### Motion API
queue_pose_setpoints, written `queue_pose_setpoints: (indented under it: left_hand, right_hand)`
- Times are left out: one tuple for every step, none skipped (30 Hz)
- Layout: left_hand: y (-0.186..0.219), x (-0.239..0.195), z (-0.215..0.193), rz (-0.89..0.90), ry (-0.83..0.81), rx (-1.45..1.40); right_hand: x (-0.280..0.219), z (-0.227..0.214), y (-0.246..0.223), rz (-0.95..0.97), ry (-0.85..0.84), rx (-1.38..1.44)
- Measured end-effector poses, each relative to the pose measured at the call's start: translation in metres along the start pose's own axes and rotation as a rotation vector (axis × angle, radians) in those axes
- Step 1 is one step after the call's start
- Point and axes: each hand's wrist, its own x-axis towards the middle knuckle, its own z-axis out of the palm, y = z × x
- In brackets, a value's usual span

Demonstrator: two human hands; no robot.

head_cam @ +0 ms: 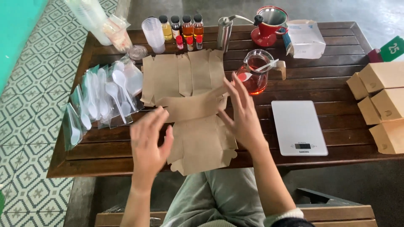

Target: The person assembles a flat cardboard box by folding and interlocking its tabs. They then move a digital scale, place a plastic cup on it, and pour a red liquid from a glass pitcher into the cup.

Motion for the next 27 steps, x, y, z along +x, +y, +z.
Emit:
queue_pose_setpoints:
  left_hand:
    - [0.0,-0.008,0.0,0.001,0.001,0.0]
    - [0.001,-0.016,0.0,-0.003,-0.142,-0.038]
    - [0.001,-0.025,0.0,-0.008,-0.285,-0.076]
    - [0.002,-0.03,0.001,-0.01,-0.289,-0.078]
    - [0.003,-0.036,0.002,0.015,-0.423,-0.124]
    - [0.005,-0.04,0.003,0.04,-0.553,-0.167]
    - [0.003,-0.051,0.008,0.037,-0.554,-0.167]
    - [0.001,-0.063,0.012,0.094,-0.621,-0.155]
    - [-0.001,-0.074,0.017,0.151,-0.688,-0.142]
    - [0.0,-0.073,0.016,0.149,-0.689,-0.144]
    - [0.001,-0.071,0.015,0.196,-0.683,-0.127]
    - [0.003,-0.07,0.014,0.241,-0.675,-0.11]
    - [0.003,-0.072,0.015,0.237,-0.676,-0.113]
    - [0.003,-0.074,0.015,0.255,-0.632,-0.083]
    - [0.003,-0.077,0.016,0.273,-0.588,-0.053]
    - [0.003,-0.078,0.017,0.268,-0.589,-0.053]
    - [0.002,-0.078,0.017,0.283,-0.563,-0.046]
    - [0.002,-0.079,0.018,0.3,-0.538,-0.038]
    - [0.003,-0.079,0.016,0.296,-0.539,-0.037]
    - [0.004,-0.078,0.015,0.295,-0.525,-0.068]
    - [0.005,-0.077,0.014,0.294,-0.512,-0.1]
    - [0.006,-0.078,0.013,0.292,-0.515,-0.101]
    - [0.008,-0.079,0.012,0.284,-0.505,-0.129]
    - [0.009,-0.08,0.012,0.277,-0.495,-0.156]
    - [0.01,-0.081,0.011,0.275,-0.495,-0.158]
    - [0.012,-0.082,0.01,0.257,-0.496,-0.211]
    - [0.013,-0.083,0.009,0.238,-0.497,-0.264]
  right_hand:
    - [-0.011,0.006,0.003,0.0,0.001,-0.001]
    - [-0.023,0.012,0.006,-0.044,-0.011,0.0]
    - [-0.035,0.018,0.009,-0.088,-0.022,0.001]
    - [-0.042,0.016,0.003,-0.083,-0.025,0.001]
    - [-0.05,0.014,-0.004,-0.107,-0.152,0.077]
    - [-0.056,0.012,-0.01,-0.135,-0.279,0.153]
    - [-0.064,0.013,-0.01,-0.135,-0.281,0.155]
    - [-0.072,0.014,-0.009,-0.152,-0.419,0.217]
    - [-0.08,0.015,-0.008,-0.168,-0.556,0.28]
    - [-0.083,0.014,-0.01,-0.166,-0.559,0.281]
    - [-0.085,0.014,-0.013,-0.211,-0.585,0.185]
    - [-0.088,0.013,-0.015,-0.258,-0.614,0.088]
    - [-0.091,0.014,-0.015,-0.256,-0.619,0.088]
    - [-0.094,0.015,-0.015,-0.275,-0.583,0.038]
    - [-0.097,0.016,-0.015,-0.295,-0.547,-0.011]
    - [-0.099,0.017,-0.014,-0.296,-0.551,-0.009]
    - [-0.101,0.017,-0.014,-0.298,-0.528,-0.02]
    - [-0.103,0.018,-0.013,-0.299,-0.503,-0.031]
    - [-0.105,0.019,-0.012,-0.301,-0.505,-0.028]
    - [-0.107,0.019,-0.012,-0.313,-0.484,-0.054]
    - [-0.11,0.02,-0.011,-0.325,-0.462,-0.081]
    - [-0.111,0.019,-0.011,-0.323,-0.465,-0.079]
    - [-0.112,0.019,-0.011,-0.327,-0.482,-0.086]
    - [-0.113,0.017,-0.01,-0.332,-0.5,-0.094]
    - [-0.114,0.015,-0.012,-0.331,-0.502,-0.095]
    - [-0.114,0.014,-0.013,-0.336,-0.464,-0.075]
    - [-0.114,0.012,-0.015,-0.341,-0.425,-0.055]
